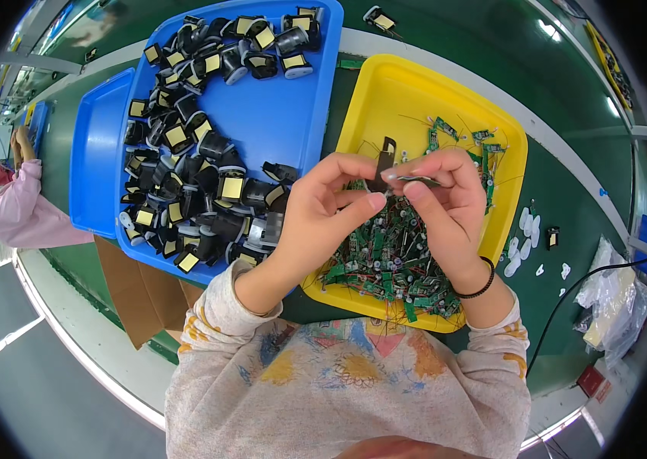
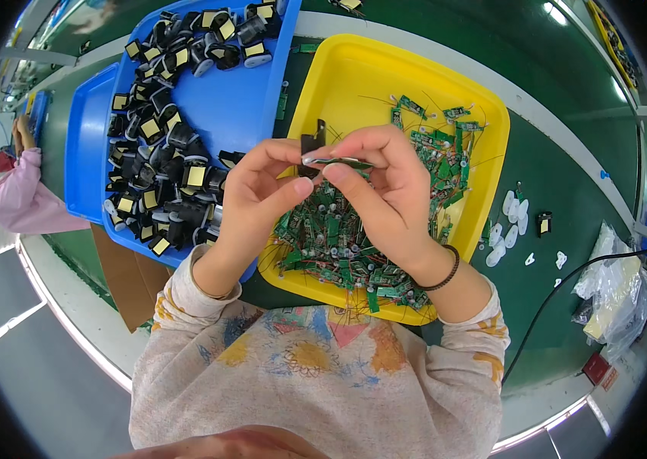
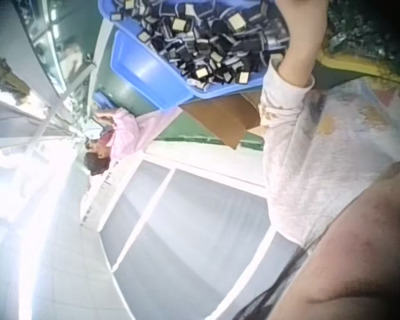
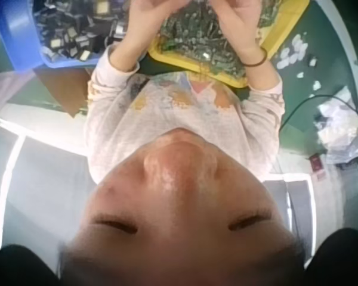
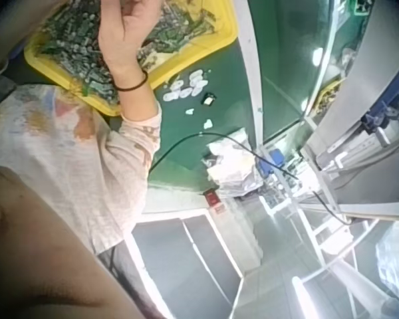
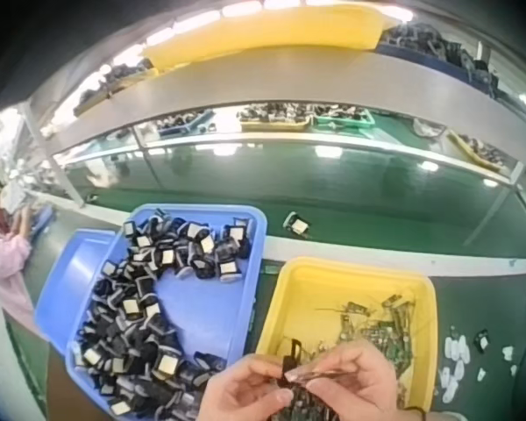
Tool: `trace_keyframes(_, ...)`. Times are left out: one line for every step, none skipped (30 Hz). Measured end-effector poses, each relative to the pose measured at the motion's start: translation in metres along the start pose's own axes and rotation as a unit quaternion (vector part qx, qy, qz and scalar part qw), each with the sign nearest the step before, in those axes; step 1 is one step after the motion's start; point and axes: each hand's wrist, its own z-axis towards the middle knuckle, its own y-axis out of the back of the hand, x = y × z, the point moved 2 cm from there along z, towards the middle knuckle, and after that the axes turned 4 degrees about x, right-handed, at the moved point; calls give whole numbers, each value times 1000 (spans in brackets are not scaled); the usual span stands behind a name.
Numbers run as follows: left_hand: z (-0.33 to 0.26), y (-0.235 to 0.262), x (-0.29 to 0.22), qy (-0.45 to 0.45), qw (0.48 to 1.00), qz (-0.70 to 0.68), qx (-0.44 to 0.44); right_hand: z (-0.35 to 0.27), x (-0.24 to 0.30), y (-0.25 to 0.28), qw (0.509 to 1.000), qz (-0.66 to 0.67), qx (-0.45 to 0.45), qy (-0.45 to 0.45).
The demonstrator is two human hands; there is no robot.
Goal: The person repeatedly picks up small black plastic housings from a blue bin and green circuit boards from a yellow bin. They insert the circuit boards into the housings by hand and place the assembled units back into the blue bin.
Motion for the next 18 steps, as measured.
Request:
trace_keyframes(0, -1, 0, -19, 1000, 6, -2, 0, 1, 0, 1000, -14, 4, -3)
trace_keyframes(-1, -1, 0, -39, 999, 11, -3, 0, 1, 0, 1000, -27, 9, -7)
trace_keyframes(0, 0, 0, -46, 999, 14, -6, 0, 1, 1, 999, -42, 3, -4)
trace_keyframes(0, 0, 1, -54, 998, 17, -9, 0, -1, 2, 998, -57, -3, -2)
trace_keyframes(-1, 1, 2, -61, 998, 20, -13, 0, -2, 3, 997, -71, -9, 1)
trace_keyframes(-1, 1, 1, -67, 997, 28, -14, 0, -2, 2, 998, -64, -12, -7)
trace_keyframes(-1, 1, 1, -73, 997, 36, -16, 0, -1, 0, 998, -57, -14, -15)
trace_keyframes(-1, 1, 0, -78, 996, 44, -18, -1, -1, -1, 998, -49, -17, -23)
trace_keyframes(-1, 2, -1, -76, 996, 42, -19, -1, -2, 0, 998, -59, -10, -15)
trace_keyframes(-2, 2, -1, -74, 996, 41, -20, -1, -3, 1, 998, -68, -3, -7)
trace_keyframes(-2, 2, -1, -71, 996, 39, -21, -2, -4, 1, 997, -78, 4, 0)
trace_keyframes(-2, 2, -1, -73, 996, 40, -21, -2, -3, 1, 998, -60, 3, -2)
trace_keyframes(-2, 2, 0, -75, 996, 42, -21, -2, -3, 1, 999, -41, 2, -4)
trace_keyframes(-2, 2, 0, -76, 996, 43, -21, -2, -2, 0, 1000, -23, 1, -6)
trace_keyframes(-2, 2, 0, -80, 995, 53, -22, -2, -3, 1, 1000, 6, 4, -21)
trace_keyframes(-3, 3, 0, -84, 994, 63, -22, -3, -3, 2, 999, 36, 7, -36)
trace_keyframes(-3, 3, -1, -88, 993, 72, -23, -3, -4, 2, 997, 66, 10, -51)
trace_keyframes(-3, 3, -1, -88, 993, 78, -26, -3, -4, 3, 993, 90, 5, -73)
